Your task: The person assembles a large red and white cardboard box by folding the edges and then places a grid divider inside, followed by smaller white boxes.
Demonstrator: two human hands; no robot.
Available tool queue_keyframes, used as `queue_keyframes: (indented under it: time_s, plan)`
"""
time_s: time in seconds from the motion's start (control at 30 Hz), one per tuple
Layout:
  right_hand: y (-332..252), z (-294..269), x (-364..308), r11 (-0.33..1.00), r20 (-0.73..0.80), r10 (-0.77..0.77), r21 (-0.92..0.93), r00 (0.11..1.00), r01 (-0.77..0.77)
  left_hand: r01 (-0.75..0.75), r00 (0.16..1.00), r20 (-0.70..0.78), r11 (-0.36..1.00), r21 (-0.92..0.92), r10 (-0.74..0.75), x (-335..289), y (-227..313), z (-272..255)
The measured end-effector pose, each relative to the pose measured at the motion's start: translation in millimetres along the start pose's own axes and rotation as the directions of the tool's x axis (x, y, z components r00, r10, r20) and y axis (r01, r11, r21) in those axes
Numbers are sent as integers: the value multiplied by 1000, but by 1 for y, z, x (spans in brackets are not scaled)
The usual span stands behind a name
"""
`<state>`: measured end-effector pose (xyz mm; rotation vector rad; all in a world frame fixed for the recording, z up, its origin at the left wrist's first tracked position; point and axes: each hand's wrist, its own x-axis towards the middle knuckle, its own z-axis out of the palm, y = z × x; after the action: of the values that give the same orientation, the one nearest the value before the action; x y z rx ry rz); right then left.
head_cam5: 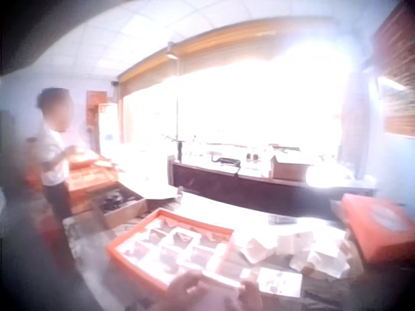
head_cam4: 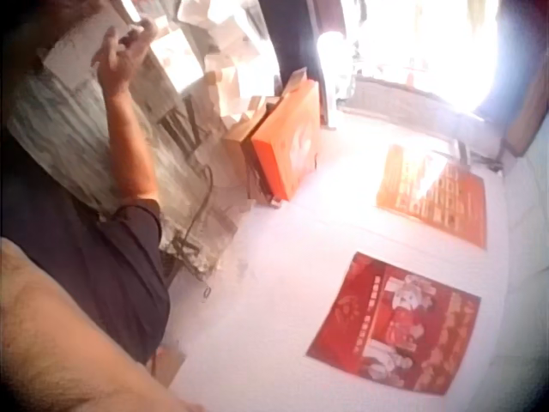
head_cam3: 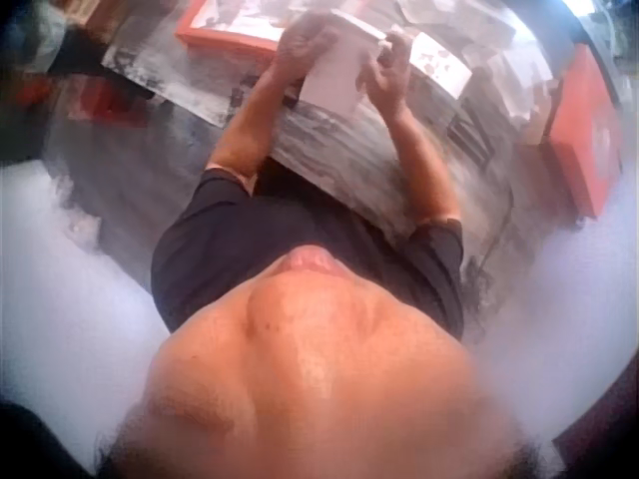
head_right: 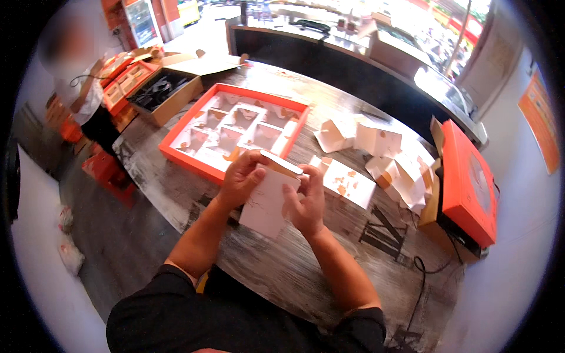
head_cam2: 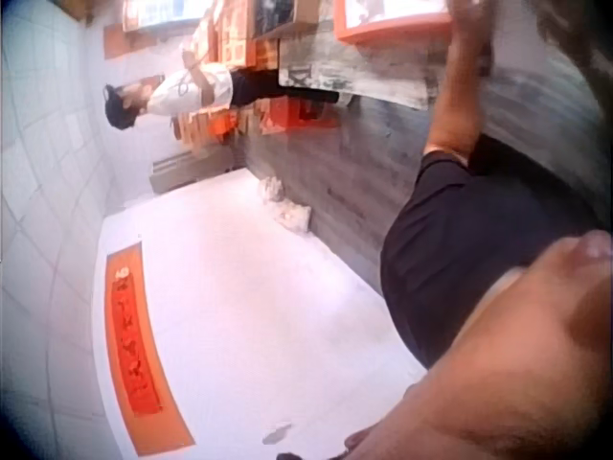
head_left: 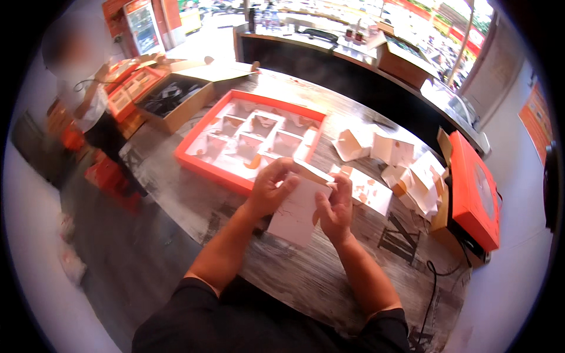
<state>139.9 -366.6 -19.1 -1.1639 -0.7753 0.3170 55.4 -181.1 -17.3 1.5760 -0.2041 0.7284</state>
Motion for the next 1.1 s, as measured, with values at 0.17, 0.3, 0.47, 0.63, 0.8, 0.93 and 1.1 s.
queue_keyframes:
  time_s: [0.17,0.3,0.47,0.63,0.8,0.93,1.1]
  plan:
    - [-11,-11,-13,1000,-19,-18,-10,1000,18,38,994,-94,996,-85,-46,-16,34,39]
    - [-15,-27,-39,999,-86,14,-32,996,-17,201,978,-17,956,-214,-209,-42,22,61]
    - [5,-44,-60,987,-117,128,113,985,-115,307,948,-26,935,-177,-316,-53,-6,74]
    - [6,-45,-64,981,-150,195,26,969,-194,368,929,7,922,-120,-370,-60,-27,67]
    - [20,-48,-60,980,-198,183,116,963,-162,331,944,52,933,-144,-327,-52,-28,58]
    - [27,-54,-56,950,-210,228,261,951,-170,390,907,111,910,141,-406,-54,11,33]
    - [26,-55,-60,943,-193,232,283,953,-172,423,890,293,875,-238,-350,-97,92,-25]
